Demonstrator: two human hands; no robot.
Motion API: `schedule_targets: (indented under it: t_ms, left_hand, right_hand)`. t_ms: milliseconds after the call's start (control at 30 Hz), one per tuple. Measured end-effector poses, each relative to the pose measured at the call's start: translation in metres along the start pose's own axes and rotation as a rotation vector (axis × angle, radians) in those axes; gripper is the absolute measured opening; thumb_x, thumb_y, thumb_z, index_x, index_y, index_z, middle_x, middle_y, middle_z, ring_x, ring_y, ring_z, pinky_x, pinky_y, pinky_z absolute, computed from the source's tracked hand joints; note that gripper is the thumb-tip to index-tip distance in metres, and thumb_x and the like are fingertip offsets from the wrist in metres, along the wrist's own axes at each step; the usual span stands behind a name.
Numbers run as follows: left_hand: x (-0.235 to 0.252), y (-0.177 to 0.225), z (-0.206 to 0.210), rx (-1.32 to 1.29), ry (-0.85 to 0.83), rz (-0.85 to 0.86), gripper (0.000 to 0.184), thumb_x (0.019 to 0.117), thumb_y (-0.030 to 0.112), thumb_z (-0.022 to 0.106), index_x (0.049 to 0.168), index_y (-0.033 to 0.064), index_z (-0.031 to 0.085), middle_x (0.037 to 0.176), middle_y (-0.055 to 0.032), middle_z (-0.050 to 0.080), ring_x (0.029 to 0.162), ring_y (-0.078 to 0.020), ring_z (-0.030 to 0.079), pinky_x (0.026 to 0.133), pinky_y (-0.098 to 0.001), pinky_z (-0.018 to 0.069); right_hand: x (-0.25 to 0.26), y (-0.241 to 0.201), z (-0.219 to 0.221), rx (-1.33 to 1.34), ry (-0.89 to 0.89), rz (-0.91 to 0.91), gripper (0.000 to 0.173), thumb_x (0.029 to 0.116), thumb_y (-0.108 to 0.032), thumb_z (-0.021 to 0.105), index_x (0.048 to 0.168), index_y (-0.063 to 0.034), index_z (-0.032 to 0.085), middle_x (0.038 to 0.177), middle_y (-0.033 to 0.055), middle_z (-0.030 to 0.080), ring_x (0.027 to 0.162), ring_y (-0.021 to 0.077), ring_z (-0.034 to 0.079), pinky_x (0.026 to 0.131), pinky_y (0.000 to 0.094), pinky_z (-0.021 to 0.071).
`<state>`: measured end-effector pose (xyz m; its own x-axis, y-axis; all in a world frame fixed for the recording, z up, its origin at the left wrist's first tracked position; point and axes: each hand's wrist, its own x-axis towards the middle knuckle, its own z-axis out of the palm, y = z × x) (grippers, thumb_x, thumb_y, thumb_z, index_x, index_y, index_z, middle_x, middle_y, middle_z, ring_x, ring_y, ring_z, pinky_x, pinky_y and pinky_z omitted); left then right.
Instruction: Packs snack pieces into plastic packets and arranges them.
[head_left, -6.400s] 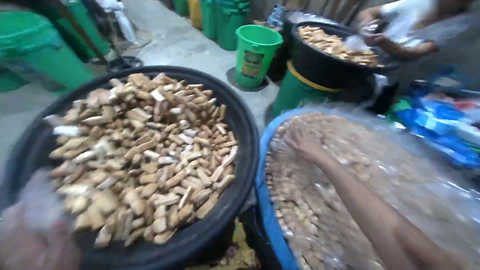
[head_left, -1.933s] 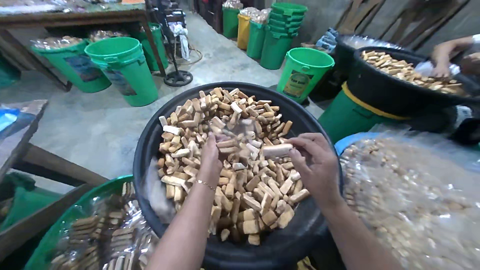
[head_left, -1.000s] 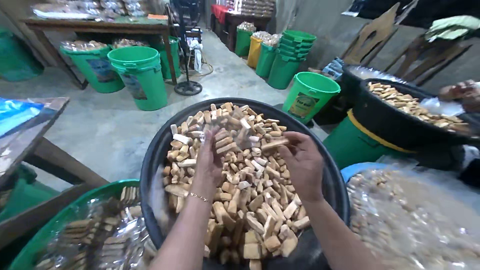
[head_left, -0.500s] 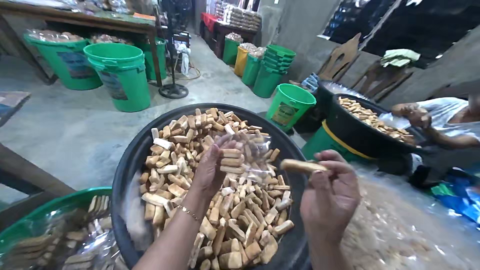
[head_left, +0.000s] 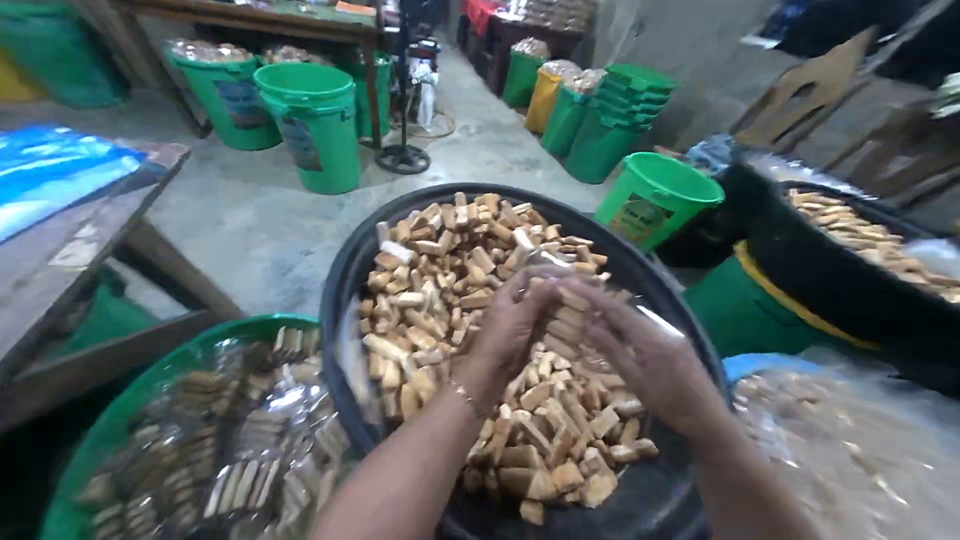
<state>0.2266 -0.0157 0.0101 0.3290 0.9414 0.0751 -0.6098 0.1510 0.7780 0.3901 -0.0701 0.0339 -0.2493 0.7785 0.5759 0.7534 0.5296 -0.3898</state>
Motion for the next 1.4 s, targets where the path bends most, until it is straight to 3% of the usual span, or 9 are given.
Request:
schedule_targets:
  t_ms: [100,167,300,433,633,767,933,1167,1400]
  left_hand:
    - [0.0,0.022,-0.024,0.09,0.089,0.154,0.025,0.1077,0.018,0.047,0.128,0.0094,0.059,0.095,-0.0013,0.07,0.076,-0.0075,0.066,0.07,-0.0252,0.0572]
    - [-0.004,0.047,-0.051,0.15,0.141,0.303,0.03,0.1084,0.038,0.044,0.128,0.0211,0.06,0.092,0.0037,0.07,0.071,-0.0044,0.067,0.062,-0.0222,0.0582]
    - [-0.008,0.08,-0.087,0.048,0.241,0.606,0.027,0.1092,0.035,0.045,0.123,0.0214,0.064,0.106,0.0053,0.071,0.089,-0.0048,0.069,0.076,-0.0221,0.0599]
    - [0.0,0.074,-0.082,-0.005,0.303,0.561,0.03,0.109,0.04,0.042,0.12,0.0241,0.065,0.105,0.0069,0.07,0.089,-0.004,0.069,0.074,-0.0211,0.0593]
    - [0.018,0.054,-0.068,-0.152,0.309,0.289,0.036,0.109,0.041,0.04,0.126,0.0187,0.063,0.106,-0.0003,0.071,0.088,-0.0103,0.07,0.069,-0.0261,0.0595]
    - [0.021,0.051,-0.048,-0.292,0.457,0.119,0.039,0.1104,0.039,0.034,0.112,0.0136,0.063,0.086,-0.0025,0.069,0.073,-0.011,0.07,0.06,-0.0253,0.0586]
    - [0.012,0.031,-0.021,-0.24,0.26,0.1,0.044,0.1122,0.038,0.027,0.131,0.0102,0.056,0.103,-0.003,0.073,0.089,-0.0126,0.073,0.074,-0.0297,0.0621]
    - [-0.018,0.002,0.008,-0.18,-0.158,0.105,0.063,0.0921,0.051,0.068,0.136,0.0069,0.055,0.107,-0.0056,0.074,0.091,-0.0151,0.074,0.079,-0.033,0.0627]
    - [-0.035,-0.011,0.023,-0.101,-0.355,-0.038,0.058,0.0928,0.043,0.071,0.134,0.0063,0.053,0.108,-0.0046,0.074,0.098,-0.0172,0.073,0.089,-0.0375,0.0607]
  right_hand:
    - [0.015,0.0,0.016,0.277,0.276,0.087,0.03,0.1044,-0.015,0.052,0.129,-0.0005,0.062,0.09,-0.007,0.067,0.074,-0.0042,0.062,0.069,0.0172,0.0566]
    - [0.026,-0.003,0.041,0.383,0.213,0.208,0.03,0.1016,-0.008,0.051,0.13,0.0011,0.056,0.091,-0.0038,0.064,0.076,-0.0001,0.063,0.072,0.023,0.0572]
    - [0.053,-0.032,0.115,0.192,-0.7,0.388,0.031,0.1035,-0.011,0.052,0.131,-0.0031,0.064,0.123,0.0204,0.068,0.114,0.0325,0.066,0.102,0.0522,0.0506]
    - [0.067,-0.065,0.163,-0.157,-1.04,0.36,0.042,0.111,-0.027,0.04,0.129,0.0061,0.059,0.13,0.0298,0.061,0.123,0.047,0.059,0.098,0.0634,0.0471]
    - [0.063,-0.049,0.149,0.095,-0.786,0.395,0.039,0.1018,-0.01,0.057,0.14,-0.0019,0.057,0.137,0.0251,0.059,0.127,0.0417,0.058,0.105,0.058,0.0466]
    - [0.048,-0.01,0.062,0.387,-0.21,0.44,0.036,0.1061,-0.016,0.049,0.136,-0.0003,0.061,0.118,0.0193,0.068,0.103,0.0258,0.067,0.093,0.0438,0.0531]
    - [0.013,-0.015,-0.014,0.443,0.435,0.315,0.027,0.0959,-0.024,0.063,0.115,-0.0046,0.059,0.1,-0.0048,0.069,0.089,-0.0025,0.066,0.078,0.0172,0.0576]
    - [0.011,-0.002,-0.007,-0.176,0.605,-0.248,0.019,0.1017,-0.033,0.064,0.117,-0.0223,0.067,0.127,0.0083,0.057,0.125,0.0176,0.053,0.108,0.0317,0.0443]
    - [-0.024,-0.009,-0.033,-0.205,0.581,-0.208,0.02,0.1075,-0.021,0.053,0.112,-0.0037,0.062,0.093,0.0099,0.068,0.085,0.0094,0.066,0.082,0.0174,0.055]
